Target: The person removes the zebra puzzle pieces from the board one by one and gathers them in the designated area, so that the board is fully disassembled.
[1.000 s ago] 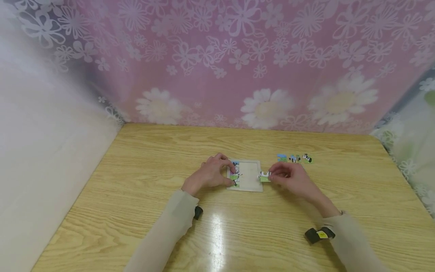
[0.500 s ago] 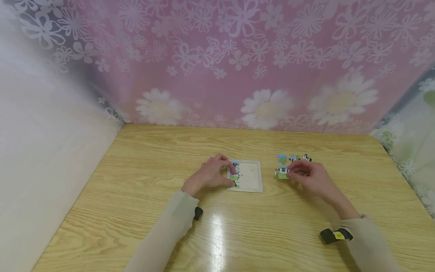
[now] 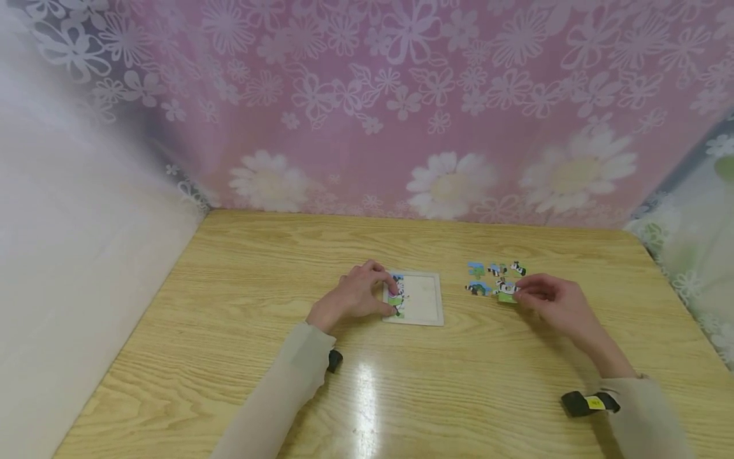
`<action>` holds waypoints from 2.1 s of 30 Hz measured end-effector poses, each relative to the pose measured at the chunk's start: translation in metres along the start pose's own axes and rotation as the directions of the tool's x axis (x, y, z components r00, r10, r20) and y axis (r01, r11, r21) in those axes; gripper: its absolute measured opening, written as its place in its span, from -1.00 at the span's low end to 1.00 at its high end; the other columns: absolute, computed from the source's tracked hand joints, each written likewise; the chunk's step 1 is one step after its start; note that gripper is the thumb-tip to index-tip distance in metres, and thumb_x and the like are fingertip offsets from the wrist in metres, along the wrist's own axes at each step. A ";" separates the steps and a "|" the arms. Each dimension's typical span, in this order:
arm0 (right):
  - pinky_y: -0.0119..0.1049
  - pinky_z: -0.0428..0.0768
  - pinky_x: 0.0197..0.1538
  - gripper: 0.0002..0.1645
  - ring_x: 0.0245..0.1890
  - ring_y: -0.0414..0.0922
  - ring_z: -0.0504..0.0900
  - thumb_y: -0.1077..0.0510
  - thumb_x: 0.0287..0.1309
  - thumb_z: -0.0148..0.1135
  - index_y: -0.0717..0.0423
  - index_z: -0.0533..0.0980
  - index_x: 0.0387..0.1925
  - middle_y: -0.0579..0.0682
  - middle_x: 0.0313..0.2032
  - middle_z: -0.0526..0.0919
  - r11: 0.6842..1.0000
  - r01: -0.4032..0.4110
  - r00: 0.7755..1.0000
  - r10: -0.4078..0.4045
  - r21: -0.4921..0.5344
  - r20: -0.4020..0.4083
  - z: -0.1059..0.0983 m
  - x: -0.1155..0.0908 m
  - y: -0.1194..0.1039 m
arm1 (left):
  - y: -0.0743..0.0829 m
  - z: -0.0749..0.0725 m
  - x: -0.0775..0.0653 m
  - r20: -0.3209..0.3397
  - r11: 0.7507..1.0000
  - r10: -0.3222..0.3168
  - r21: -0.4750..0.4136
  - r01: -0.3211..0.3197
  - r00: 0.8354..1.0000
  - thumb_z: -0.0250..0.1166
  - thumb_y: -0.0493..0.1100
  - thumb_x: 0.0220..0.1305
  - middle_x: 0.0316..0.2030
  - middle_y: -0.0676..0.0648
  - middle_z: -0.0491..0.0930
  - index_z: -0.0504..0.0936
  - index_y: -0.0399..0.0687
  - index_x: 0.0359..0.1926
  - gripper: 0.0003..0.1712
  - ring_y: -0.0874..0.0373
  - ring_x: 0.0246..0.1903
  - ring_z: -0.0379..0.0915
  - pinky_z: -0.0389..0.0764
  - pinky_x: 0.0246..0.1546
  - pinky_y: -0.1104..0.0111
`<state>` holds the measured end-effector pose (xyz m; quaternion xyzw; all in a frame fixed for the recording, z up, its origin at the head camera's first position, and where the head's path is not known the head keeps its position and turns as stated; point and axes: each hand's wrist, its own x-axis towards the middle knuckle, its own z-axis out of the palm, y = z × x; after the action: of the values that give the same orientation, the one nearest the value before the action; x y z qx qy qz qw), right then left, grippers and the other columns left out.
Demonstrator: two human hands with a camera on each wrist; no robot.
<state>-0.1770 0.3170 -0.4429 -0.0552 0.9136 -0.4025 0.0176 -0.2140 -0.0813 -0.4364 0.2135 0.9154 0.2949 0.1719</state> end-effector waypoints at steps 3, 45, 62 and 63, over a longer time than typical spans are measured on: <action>-0.45 0.61 -0.29 -0.63 -0.27 -0.52 0.63 0.02 0.38 0.32 0.20 0.61 0.05 -0.22 -0.21 0.78 1.000 0.002 1.000 -0.002 -0.006 -0.025 -0.005 0.000 0.006 | 0.000 0.000 0.000 0.002 1.000 0.002 -0.006 -0.002 1.000 0.50 0.07 0.23 0.35 0.00 0.34 0.67 0.28 -0.11 -0.76 -0.20 0.37 0.18 0.10 0.35 -0.33; -0.39 0.58 -0.36 -0.60 -0.36 -0.53 0.54 -0.04 0.42 0.23 0.16 0.62 0.06 0.21 -0.08 0.73 0.982 0.011 0.998 -0.022 -0.186 -0.058 -0.010 0.018 -0.001 | -0.017 -0.005 0.003 0.037 0.993 0.083 -0.092 -0.079 0.996 0.40 0.09 0.34 0.29 0.01 0.38 0.70 0.30 -0.03 -0.79 -0.06 0.30 0.30 0.30 0.36 -0.10; -0.32 0.61 -0.30 -0.65 -0.23 -0.06 0.69 -0.01 0.41 0.26 0.11 0.63 0.06 0.12 -0.09 0.74 0.994 0.075 0.994 -0.069 -0.075 0.082 0.045 0.038 -0.054 | -0.010 -0.012 0.009 -0.068 0.998 0.002 -0.064 -0.006 0.998 0.46 0.07 0.26 0.27 -0.09 0.45 0.58 0.05 0.29 -0.39 -0.01 0.22 0.41 0.42 0.33 0.04; -0.32 0.61 -0.30 -0.66 -0.24 -0.07 0.69 0.00 0.40 0.27 0.11 0.63 0.05 0.11 -0.11 0.75 0.994 0.081 0.994 -0.075 -0.070 0.083 0.048 0.039 -0.056 | -0.010 -0.011 0.010 -0.065 0.998 0.000 -0.062 -0.004 0.998 0.47 0.07 0.26 0.27 -0.09 0.44 0.58 0.05 0.29 -0.39 -0.01 0.22 0.41 0.41 0.34 0.03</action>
<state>-0.2069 0.2400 -0.4336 -0.1076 0.9234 -0.3666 0.0366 -0.2300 -0.0889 -0.4356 0.1994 0.9107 0.3300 0.1483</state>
